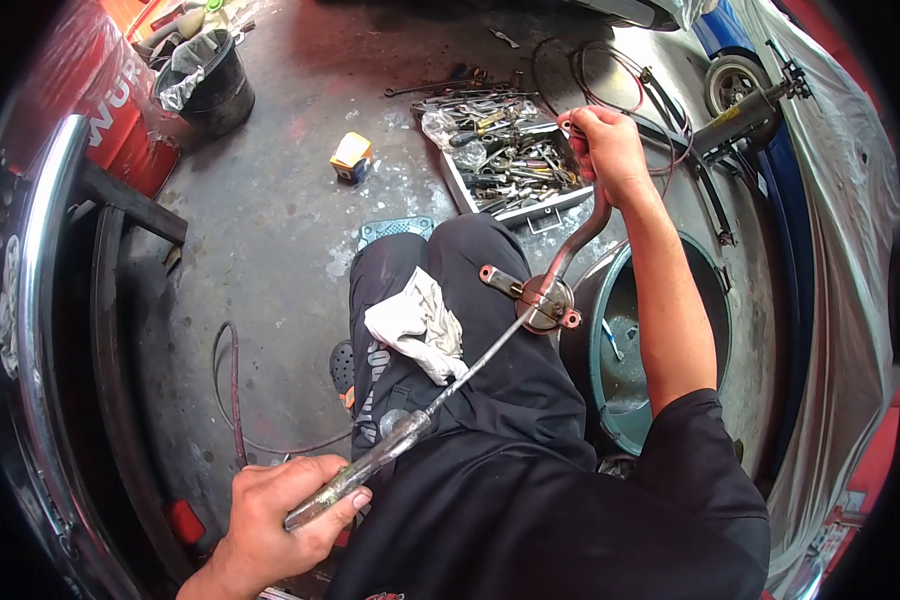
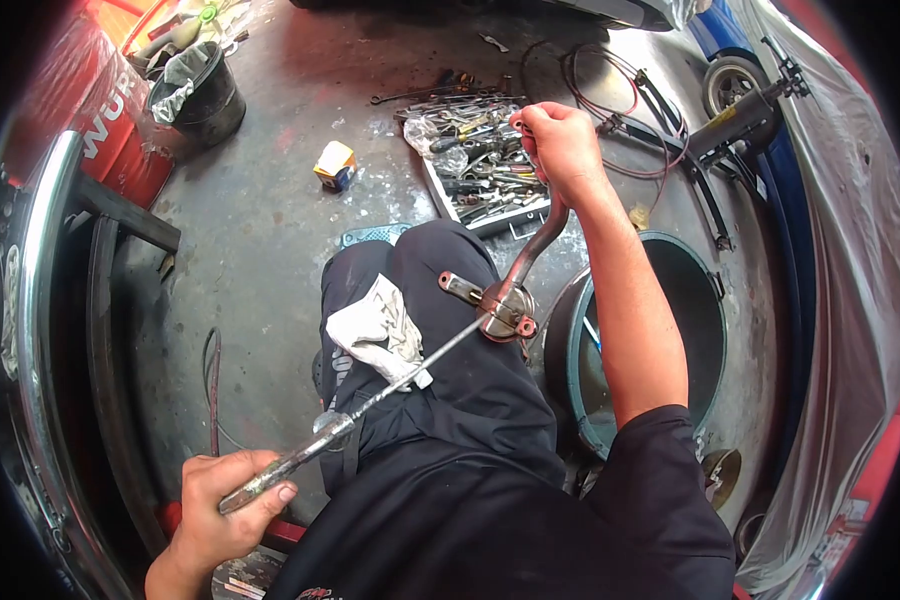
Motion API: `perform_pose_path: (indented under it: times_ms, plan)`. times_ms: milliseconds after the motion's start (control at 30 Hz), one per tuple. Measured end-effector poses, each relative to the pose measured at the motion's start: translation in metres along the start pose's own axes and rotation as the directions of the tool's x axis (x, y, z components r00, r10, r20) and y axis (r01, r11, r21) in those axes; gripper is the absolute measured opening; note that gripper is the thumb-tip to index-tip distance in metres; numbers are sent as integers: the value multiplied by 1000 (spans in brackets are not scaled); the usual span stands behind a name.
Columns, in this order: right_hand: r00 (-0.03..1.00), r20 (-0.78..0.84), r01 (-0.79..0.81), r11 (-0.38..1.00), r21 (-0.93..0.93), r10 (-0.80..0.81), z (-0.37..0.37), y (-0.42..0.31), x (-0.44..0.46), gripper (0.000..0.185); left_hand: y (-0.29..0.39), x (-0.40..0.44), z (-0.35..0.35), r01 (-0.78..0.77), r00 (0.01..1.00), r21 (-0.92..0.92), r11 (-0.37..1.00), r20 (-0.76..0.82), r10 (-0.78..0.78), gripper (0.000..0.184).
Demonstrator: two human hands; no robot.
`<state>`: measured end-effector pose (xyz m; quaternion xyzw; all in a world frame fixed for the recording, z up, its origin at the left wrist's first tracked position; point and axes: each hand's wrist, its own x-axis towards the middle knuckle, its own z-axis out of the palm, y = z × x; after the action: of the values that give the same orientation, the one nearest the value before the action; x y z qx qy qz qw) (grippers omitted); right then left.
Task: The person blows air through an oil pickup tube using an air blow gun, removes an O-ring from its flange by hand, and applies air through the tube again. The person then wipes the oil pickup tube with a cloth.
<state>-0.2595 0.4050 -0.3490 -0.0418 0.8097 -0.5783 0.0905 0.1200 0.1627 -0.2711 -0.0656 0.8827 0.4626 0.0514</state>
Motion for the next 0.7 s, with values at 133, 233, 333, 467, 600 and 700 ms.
perform_pose_path:
  times_ms: [133,233,333,467,600,700]
  plan:
    - [997,49,56,998,40,-58,1,-1,-2,22,-8,0,0,139,990,-50,989,-30,-140,18]
    - [995,67,69,994,87,-75,-2,1,1,22,-21,3,2,295,955,-88,951,5,-296,17]
    - [996,63,52,994,99,-58,-5,5,0,22,-27,-2,10,233,971,-150,961,-18,-239,16]
    - [995,51,77,995,61,-80,2,3,3,22,-26,1,8,246,968,-142,959,-25,-252,17]
    - [998,56,30,996,82,-34,3,8,11,22,-29,1,13,244,967,-155,957,-41,-253,18]
    - [994,107,8,989,147,-24,-6,20,20,22,-35,-4,13,276,961,-166,947,11,-278,18]
